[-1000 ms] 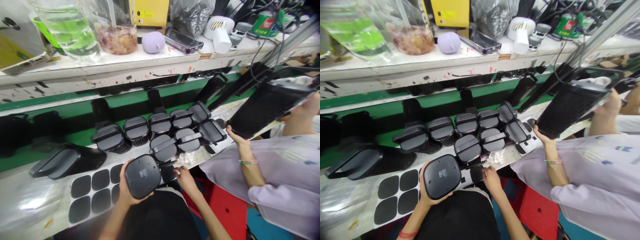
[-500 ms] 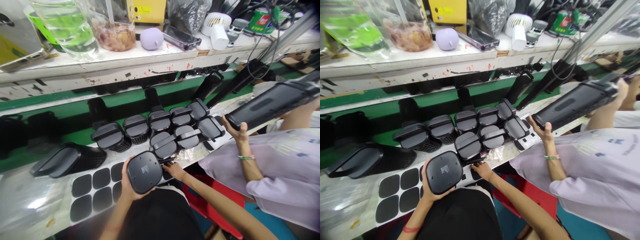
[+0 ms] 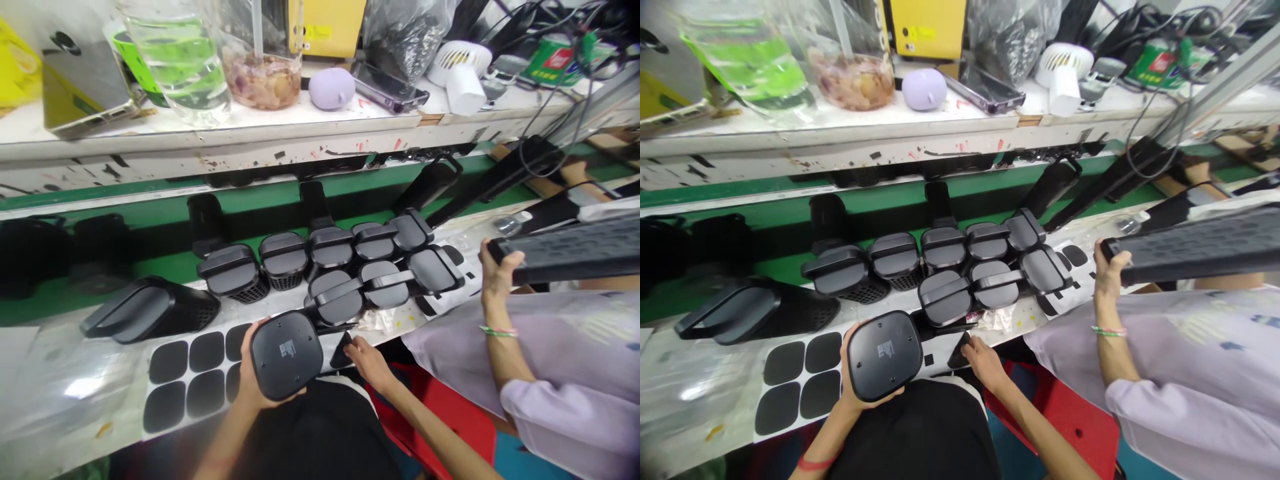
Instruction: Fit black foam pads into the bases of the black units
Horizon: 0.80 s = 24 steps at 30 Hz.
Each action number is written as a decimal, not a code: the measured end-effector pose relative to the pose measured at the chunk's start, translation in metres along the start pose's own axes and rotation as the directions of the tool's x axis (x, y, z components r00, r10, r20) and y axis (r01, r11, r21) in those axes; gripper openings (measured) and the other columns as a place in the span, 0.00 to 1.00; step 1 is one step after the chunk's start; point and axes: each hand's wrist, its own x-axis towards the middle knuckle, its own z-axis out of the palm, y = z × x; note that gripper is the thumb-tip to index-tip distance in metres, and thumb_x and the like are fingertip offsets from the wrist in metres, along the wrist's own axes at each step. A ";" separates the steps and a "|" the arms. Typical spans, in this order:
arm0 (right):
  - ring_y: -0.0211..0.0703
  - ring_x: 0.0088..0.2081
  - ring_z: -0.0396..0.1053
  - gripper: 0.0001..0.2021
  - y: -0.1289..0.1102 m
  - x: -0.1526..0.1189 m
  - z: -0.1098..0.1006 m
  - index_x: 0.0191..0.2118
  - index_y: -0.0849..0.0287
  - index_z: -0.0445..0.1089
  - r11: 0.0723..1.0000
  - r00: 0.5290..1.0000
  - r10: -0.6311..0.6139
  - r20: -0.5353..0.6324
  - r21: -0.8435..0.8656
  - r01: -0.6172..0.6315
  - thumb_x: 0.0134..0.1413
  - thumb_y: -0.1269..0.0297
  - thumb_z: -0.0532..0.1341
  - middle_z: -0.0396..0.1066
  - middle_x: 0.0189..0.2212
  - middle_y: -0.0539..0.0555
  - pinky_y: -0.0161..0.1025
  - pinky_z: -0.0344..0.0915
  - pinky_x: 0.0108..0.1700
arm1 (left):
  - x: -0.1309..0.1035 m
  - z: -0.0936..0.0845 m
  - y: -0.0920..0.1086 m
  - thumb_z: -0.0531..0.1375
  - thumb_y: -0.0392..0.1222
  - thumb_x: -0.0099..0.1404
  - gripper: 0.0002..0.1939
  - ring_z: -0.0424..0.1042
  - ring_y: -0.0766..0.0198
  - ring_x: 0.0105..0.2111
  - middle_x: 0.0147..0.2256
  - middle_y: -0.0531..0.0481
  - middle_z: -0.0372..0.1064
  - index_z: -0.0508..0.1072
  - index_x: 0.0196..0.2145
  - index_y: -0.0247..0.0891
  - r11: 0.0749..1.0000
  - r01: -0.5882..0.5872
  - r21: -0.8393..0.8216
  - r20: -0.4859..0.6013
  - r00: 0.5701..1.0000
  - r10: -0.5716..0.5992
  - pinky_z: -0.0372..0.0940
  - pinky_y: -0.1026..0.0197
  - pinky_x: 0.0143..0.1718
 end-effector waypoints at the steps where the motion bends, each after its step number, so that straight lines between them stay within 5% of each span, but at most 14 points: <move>1: 0.38 0.36 0.71 0.11 0.001 -0.012 -0.002 0.43 0.60 0.71 0.998 0.997 0.038 -0.060 0.045 -0.035 0.68 0.64 0.52 0.70 0.40 0.53 0.38 0.71 0.38 | -0.001 0.000 -0.001 0.74 0.61 0.39 0.62 0.75 0.47 0.48 0.54 0.38 0.66 0.51 0.66 0.44 1.000 0.003 -0.006 0.000 1.000 -0.003 0.75 0.46 0.43; 5: 0.44 0.41 0.73 0.18 0.008 -0.066 -0.009 0.39 0.57 0.71 0.946 0.898 0.285 -0.334 0.250 -0.207 0.67 0.54 0.47 0.69 0.42 0.57 0.41 0.71 0.41 | -0.006 -0.005 -0.006 0.74 0.60 0.39 0.64 0.75 0.46 0.49 0.56 0.36 0.65 0.49 0.67 0.41 0.999 0.022 0.028 0.014 1.000 -0.023 0.74 0.45 0.46; 8: 0.53 0.45 0.71 0.21 0.007 -0.091 -0.025 0.38 0.59 0.67 0.839 0.689 0.527 -0.498 0.432 -0.329 0.63 0.46 0.49 0.70 0.42 0.62 0.50 0.70 0.46 | -0.007 -0.008 -0.003 0.75 0.58 0.38 0.63 0.75 0.46 0.49 0.55 0.36 0.65 0.50 0.66 0.39 0.999 0.017 0.044 -0.002 1.000 -0.017 0.73 0.47 0.48; 10: 0.51 0.40 0.72 0.20 -0.007 -0.095 -0.048 0.39 0.60 0.64 0.756 0.558 0.645 -0.522 0.545 -0.364 0.63 0.45 0.49 0.71 0.38 0.61 0.48 0.71 0.41 | -0.006 -0.008 0.002 0.76 0.58 0.36 0.63 0.75 0.46 0.49 0.55 0.37 0.66 0.52 0.65 0.39 0.999 0.013 0.035 -0.022 1.000 -0.012 0.73 0.48 0.48; 12: 0.43 0.29 0.71 0.18 -0.037 -0.086 -0.078 0.41 0.58 0.62 0.658 0.517 0.726 -0.454 0.675 -0.333 0.63 0.46 0.51 0.69 0.29 0.52 0.40 0.70 0.32 | -0.006 -0.006 0.008 0.77 0.57 0.33 0.65 0.74 0.44 0.51 0.55 0.37 0.65 0.53 0.65 0.39 1.000 0.016 0.016 -0.009 1.000 -0.016 0.73 0.46 0.50; 15: 0.35 0.16 0.57 0.18 -0.102 -0.055 -0.128 0.40 0.54 0.59 0.375 0.626 0.759 -0.179 0.906 -0.196 0.57 0.45 0.60 0.58 0.16 0.41 0.30 0.56 0.18 | -0.009 0.000 0.012 0.77 0.56 0.30 0.68 0.71 0.40 0.53 0.57 0.35 0.63 0.52 0.65 0.38 0.999 0.017 -0.047 0.059 0.998 -0.014 0.70 0.41 0.54; 16: 0.33 0.16 0.57 0.18 -0.124 -0.041 -0.141 0.38 0.54 0.59 0.367 0.671 0.721 -0.174 0.917 -0.156 0.55 0.46 0.63 0.58 0.16 0.41 0.29 0.55 0.18 | -0.010 0.002 0.012 0.77 0.54 0.30 0.68 0.71 0.39 0.53 0.57 0.34 0.62 0.51 0.65 0.38 0.998 0.026 -0.065 0.087 0.996 -0.021 0.70 0.40 0.54; 20: 0.36 0.25 0.68 0.14 -0.182 0.010 -0.166 0.38 0.55 0.62 0.611 0.843 0.489 -0.222 0.778 -0.150 0.58 0.49 0.61 0.68 0.24 0.47 0.31 0.66 0.29 | -0.015 0.008 0.013 0.76 0.54 0.31 0.68 0.70 0.36 0.54 0.57 0.33 0.61 0.49 0.65 0.40 0.999 0.004 -0.045 0.211 0.977 0.006 0.70 0.37 0.53; 24: 0.39 0.24 0.71 0.15 -0.192 0.033 -0.160 0.38 0.55 0.63 0.758 0.877 0.418 -0.238 0.624 -0.192 0.59 0.47 0.58 0.71 0.24 0.47 0.33 0.65 0.27 | -0.014 0.011 0.017 0.76 0.58 0.35 0.73 0.68 0.32 0.56 0.58 0.27 0.59 0.38 0.68 0.38 0.993 -0.073 0.089 0.324 0.945 0.040 0.69 0.33 0.52</move>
